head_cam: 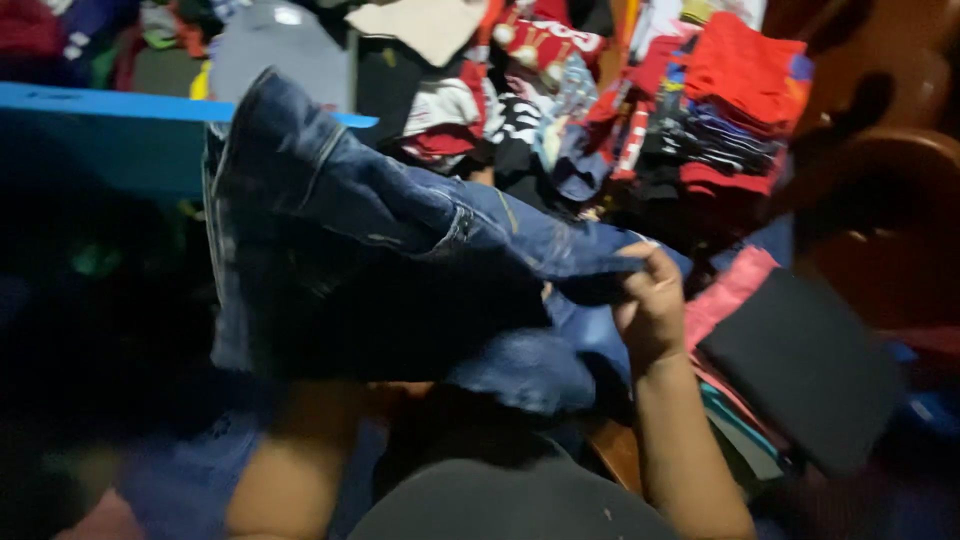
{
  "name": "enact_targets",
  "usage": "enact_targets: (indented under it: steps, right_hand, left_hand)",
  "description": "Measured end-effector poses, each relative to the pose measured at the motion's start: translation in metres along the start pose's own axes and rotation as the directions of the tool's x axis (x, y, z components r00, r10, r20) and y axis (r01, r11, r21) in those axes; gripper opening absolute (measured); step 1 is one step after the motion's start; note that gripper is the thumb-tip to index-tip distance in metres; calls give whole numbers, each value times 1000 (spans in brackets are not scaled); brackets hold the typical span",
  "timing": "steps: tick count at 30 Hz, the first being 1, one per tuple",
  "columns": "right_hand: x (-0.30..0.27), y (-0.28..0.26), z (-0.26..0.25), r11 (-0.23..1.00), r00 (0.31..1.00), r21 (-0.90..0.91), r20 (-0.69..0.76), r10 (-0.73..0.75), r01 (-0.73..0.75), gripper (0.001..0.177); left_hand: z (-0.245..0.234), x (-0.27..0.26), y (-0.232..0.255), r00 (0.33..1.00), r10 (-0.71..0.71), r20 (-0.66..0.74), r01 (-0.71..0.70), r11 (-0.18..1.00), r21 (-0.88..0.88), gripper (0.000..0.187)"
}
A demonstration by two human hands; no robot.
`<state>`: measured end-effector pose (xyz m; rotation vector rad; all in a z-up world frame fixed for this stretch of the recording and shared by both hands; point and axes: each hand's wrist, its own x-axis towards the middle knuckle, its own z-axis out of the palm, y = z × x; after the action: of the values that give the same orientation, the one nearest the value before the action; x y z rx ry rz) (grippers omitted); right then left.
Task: The person takes various items of clothing from a blue container and folds them on a wooden table. They handle shorts, pants, and a t-shirt by hand, smoothing the fabric and folding each piece before placing it into a stack on the table.
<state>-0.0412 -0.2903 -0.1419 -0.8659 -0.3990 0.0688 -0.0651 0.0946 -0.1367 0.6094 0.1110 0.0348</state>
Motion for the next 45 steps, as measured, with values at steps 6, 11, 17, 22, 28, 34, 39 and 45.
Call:
enact_targets:
  steps: [6,11,17,22,28,34,39,45]
  right_hand:
    - [85,47,24,963,935,137,-244,258,-230,27]
    - [102,136,5,888,754,164,-476,452,-429,45]
    - [69,186,-16,942,629,19,-740,239,-336,62]
    - [48,196,-1,969,649,36,-737,190,-244,39]
    - [46,126,44,988,836,-75,-544,74,-136,24]
    - [86,103,23,984,826,-164,-544,-147,67,13]
    - [73,157,6,811,786,-528,-601,-146,-253,48]
    - [-83,199,54,584,816,-658,-578,13,-476,48]
  left_hand:
    - [-70,15,89,962,138,-236,-129,990,53,25]
    - [-154,31,144,850,227,-475,-142,968,209,21]
    - [-126,5,155,843,525,123,-339,340,877,26]
    - [-27,-15,159,840,107,532,-428,-472,771,49]
    - [13,8,159,783,106,613,-622,109,775,26]
    - [1,89,167,861,389,329,-418,172,892,14]
    - [-38,133,138,790,424,442,-524,94,846,37]
    - [-76,54,134,860,448,244,-262,-23,965,36]
